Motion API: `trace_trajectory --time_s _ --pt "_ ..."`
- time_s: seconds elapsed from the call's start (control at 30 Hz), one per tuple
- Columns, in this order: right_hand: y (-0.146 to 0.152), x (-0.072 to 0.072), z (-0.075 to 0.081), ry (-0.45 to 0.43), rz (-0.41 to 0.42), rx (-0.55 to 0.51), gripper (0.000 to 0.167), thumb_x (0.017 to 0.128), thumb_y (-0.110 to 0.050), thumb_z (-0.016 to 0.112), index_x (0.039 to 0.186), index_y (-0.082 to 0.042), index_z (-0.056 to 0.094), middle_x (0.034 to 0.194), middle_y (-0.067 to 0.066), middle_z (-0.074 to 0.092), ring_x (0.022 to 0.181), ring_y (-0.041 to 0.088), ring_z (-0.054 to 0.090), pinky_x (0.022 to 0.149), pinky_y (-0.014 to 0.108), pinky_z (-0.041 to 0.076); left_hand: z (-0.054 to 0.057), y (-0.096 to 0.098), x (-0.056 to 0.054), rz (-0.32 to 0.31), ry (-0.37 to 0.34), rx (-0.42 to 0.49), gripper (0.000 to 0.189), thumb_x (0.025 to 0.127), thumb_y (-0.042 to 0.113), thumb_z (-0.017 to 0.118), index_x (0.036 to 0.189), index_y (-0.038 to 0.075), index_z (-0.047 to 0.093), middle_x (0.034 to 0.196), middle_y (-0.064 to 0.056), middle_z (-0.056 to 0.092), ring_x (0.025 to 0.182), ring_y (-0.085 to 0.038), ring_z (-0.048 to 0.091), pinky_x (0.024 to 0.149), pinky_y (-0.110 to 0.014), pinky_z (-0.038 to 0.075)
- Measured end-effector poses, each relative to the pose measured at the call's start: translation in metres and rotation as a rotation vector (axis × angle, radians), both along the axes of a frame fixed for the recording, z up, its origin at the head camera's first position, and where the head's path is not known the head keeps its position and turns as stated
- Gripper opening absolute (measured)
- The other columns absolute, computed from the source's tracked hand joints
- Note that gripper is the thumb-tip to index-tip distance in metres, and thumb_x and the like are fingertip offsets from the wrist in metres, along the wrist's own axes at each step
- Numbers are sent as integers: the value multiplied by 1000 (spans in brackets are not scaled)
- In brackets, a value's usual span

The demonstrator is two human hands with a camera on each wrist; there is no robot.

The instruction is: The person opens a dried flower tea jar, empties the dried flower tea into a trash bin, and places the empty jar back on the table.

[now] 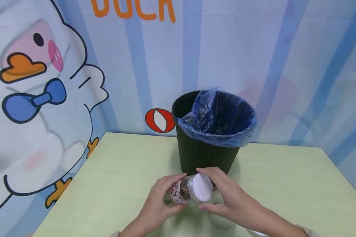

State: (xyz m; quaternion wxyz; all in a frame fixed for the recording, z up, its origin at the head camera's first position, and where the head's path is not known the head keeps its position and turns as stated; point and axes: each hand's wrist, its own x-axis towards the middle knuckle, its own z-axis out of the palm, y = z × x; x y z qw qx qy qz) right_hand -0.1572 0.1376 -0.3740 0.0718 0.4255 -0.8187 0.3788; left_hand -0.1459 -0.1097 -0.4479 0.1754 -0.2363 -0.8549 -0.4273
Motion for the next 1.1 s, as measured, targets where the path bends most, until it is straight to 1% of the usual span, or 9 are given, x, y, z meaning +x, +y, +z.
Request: trace_trajectory --time_s 0.07,0.23,0.33,0.47,0.6,0.8,0.9,0.97,1.1 --pt "-2 1 1 23 -15 -15 75 79 -19 86 143 -15 47 132 -2 52 111 14 55 80 27 56 2 1 0 16 15 -9 84 67 15 94 140 30 56 133 13 57 120 -15 50 95 -48 45" --pt "-3 0 5 -16 -46 -49 67 78 -18 88 136 -15 54 128 0 55 107 14 56 76 26 57 7 4 -1 55 23 -22 82 65 16 95 137 30 60 128 11 59 116 -15 51 92 -48 45" --pt "-2 -1 8 -8 -46 -53 65 77 -15 88 134 -13 55 126 1 56 106 14 57 75 25 57 11 6 -1 72 24 -28 81 64 17 95 136 31 61 125 9 59 112 -14 51 89 -45 47" --pt "-1 -2 12 12 -41 -52 63 77 -11 87 132 -13 56 124 2 57 103 14 59 74 26 57 13 7 -4 65 28 -26 81 63 16 96 135 32 61 123 8 58 109 -14 55 86 -39 51" --pt "0 -4 14 0 -44 -46 61 77 -12 87 130 -14 58 124 2 58 102 15 60 72 27 57 15 7 -5 46 34 -27 81 63 16 96 135 32 61 123 8 58 107 -13 58 84 -36 53" --pt "2 -7 16 -9 -23 -66 60 75 -10 88 128 -10 60 125 5 60 102 18 62 71 27 58 18 5 -8 42 145 -120 81 64 19 94 136 30 59 126 8 64 111 -12 60 88 -36 53" --pt "4 -8 17 -16 -12 -66 60 74 -8 89 127 -8 61 125 6 61 102 19 63 70 26 58 18 4 -10 43 199 -170 82 63 22 94 137 28 59 124 7 66 109 -11 62 86 -34 54" --pt "5 -11 19 -36 -5 -64 60 74 -7 89 127 -6 61 125 7 61 103 21 63 71 26 58 20 4 -11 41 221 -197 82 64 23 93 138 27 58 123 5 67 107 -12 63 85 -34 55" --pt "10 -17 24 -129 0 -66 60 74 -7 88 128 -5 62 127 10 61 105 25 63 73 25 57 25 4 -14 26 229 -238 80 68 27 92 140 26 57 122 2 68 107 -14 65 84 -35 55"
